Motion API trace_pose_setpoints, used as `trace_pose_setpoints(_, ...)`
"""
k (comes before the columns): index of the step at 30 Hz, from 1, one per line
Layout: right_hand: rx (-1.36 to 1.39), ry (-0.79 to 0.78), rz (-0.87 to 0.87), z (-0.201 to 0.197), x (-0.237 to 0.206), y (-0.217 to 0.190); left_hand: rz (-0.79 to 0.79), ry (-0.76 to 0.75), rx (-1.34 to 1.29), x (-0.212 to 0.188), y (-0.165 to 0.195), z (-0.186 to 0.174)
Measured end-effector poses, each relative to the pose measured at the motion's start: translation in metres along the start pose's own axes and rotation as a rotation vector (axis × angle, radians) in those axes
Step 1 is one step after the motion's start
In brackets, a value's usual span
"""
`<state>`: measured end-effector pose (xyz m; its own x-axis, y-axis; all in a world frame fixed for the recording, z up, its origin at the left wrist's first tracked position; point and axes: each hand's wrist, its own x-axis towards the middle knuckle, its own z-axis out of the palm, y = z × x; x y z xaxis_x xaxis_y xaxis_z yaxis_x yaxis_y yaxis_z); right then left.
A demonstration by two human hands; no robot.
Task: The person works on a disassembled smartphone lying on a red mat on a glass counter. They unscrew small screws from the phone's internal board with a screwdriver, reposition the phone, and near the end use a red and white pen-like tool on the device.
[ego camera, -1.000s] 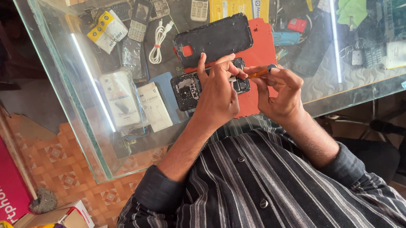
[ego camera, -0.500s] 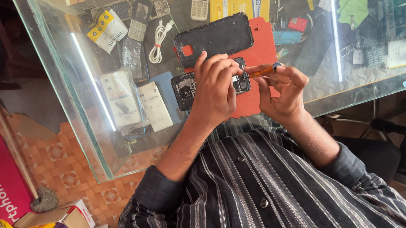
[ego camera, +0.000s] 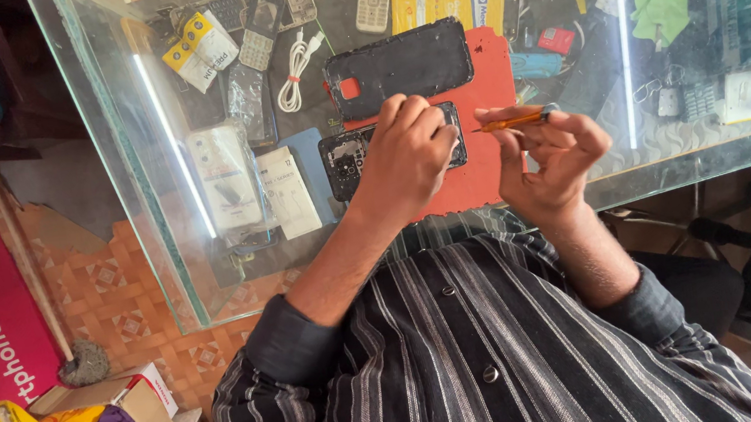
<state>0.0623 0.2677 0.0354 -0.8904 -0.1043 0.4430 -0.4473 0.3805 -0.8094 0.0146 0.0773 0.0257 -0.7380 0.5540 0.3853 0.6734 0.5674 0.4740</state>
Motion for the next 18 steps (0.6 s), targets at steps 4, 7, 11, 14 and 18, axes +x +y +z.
trace_pose_setpoints(4, -0.005, 0.034, 0.036, -0.008, 0.000, -0.004, 0.065, -0.126, 0.187, 0.013, 0.005, 0.005)
trace_pose_setpoints(7, -0.010, 0.050, 0.051, -0.011, 0.000, -0.005, 0.126, -0.181, 0.319, 0.022, 0.011, 0.012)
trace_pose_setpoints(11, -0.003, 0.061, 0.058, -0.012, 0.000, -0.007, 0.079, -0.241, 0.293, 0.029, 0.006, 0.017)
trace_pose_setpoints(14, -0.034, 0.074, 0.039, -0.014, -0.001, -0.011, 0.062, -0.136, 0.139, 0.022, 0.002, 0.016)
trace_pose_setpoints(18, -0.056, 0.094, 0.040, -0.015, -0.002, -0.018, -0.224, 0.127, -0.547, -0.002, -0.001, 0.008)
